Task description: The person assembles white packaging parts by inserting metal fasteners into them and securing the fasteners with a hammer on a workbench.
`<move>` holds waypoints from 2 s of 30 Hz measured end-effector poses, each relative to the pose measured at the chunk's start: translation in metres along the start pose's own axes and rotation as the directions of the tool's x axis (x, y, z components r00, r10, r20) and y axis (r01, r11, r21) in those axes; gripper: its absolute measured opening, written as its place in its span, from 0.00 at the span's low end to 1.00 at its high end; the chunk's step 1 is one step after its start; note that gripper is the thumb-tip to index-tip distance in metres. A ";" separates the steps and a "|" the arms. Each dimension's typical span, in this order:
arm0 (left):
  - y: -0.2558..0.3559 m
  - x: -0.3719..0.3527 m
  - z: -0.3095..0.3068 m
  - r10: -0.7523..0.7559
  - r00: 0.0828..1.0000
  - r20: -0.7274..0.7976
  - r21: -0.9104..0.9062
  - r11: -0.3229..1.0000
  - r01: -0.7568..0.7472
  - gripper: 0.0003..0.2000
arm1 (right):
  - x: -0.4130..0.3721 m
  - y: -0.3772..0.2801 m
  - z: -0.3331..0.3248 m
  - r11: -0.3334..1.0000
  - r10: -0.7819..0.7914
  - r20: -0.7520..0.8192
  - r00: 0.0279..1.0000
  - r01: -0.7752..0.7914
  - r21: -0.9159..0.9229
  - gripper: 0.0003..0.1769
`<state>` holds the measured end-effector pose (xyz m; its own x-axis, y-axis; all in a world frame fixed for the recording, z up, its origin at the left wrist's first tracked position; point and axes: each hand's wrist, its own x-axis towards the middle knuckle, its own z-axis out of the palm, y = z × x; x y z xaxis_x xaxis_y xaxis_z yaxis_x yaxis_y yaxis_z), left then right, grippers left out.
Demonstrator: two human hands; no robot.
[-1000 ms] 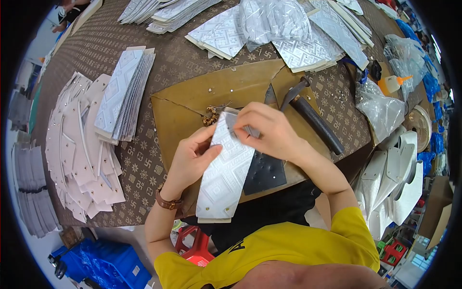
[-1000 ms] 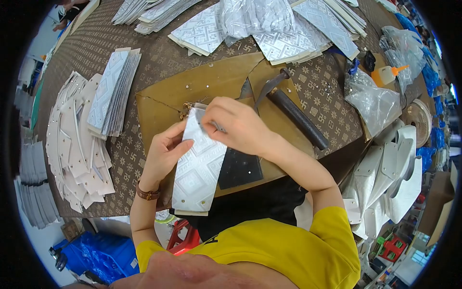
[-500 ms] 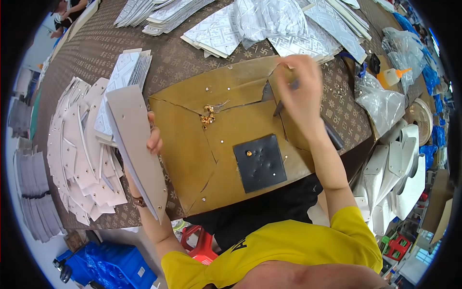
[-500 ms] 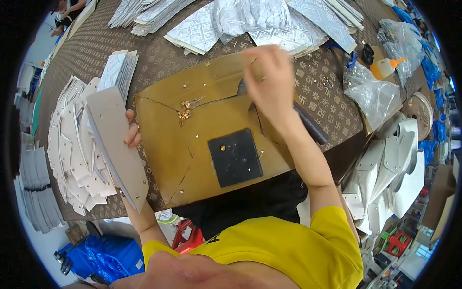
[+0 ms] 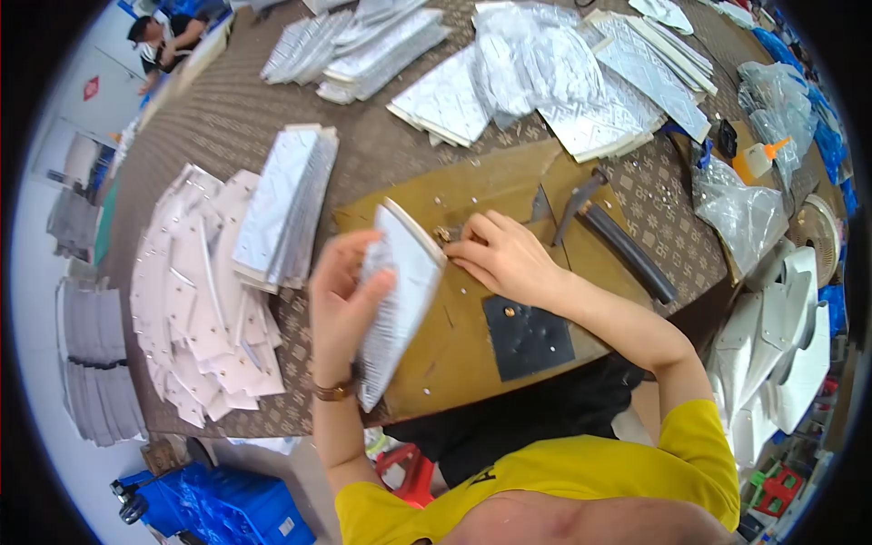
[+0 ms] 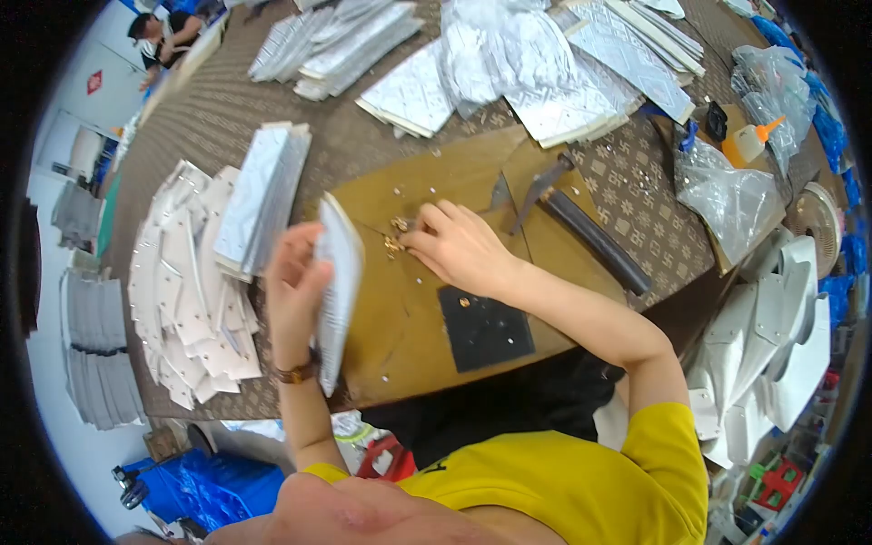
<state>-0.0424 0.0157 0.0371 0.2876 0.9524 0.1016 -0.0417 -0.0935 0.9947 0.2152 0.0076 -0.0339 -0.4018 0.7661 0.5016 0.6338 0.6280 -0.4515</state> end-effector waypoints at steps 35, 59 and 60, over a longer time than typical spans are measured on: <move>-0.009 -0.011 0.035 0.224 0.886 0.406 0.574 0.692 -0.438 0.30 | -0.008 -0.001 -0.034 0.325 0.440 0.356 0.825 -0.515 0.793 0.10; -0.011 -0.010 0.047 0.100 0.619 0.779 0.404 0.676 -0.617 0.42 | -0.018 0.023 -0.038 0.960 0.245 -0.163 0.956 -0.262 -0.098 0.08; -0.011 -0.011 0.047 0.079 0.614 0.785 0.404 0.687 -0.605 0.41 | -0.015 0.021 -0.043 0.963 0.250 -0.183 0.951 -0.264 -0.059 0.08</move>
<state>-0.0003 -0.0075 0.0257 0.9246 0.3496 0.1513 0.1838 -0.7572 0.6268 0.2634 0.0032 -0.0193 -0.1026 0.8601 0.4996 0.7555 0.3941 -0.5233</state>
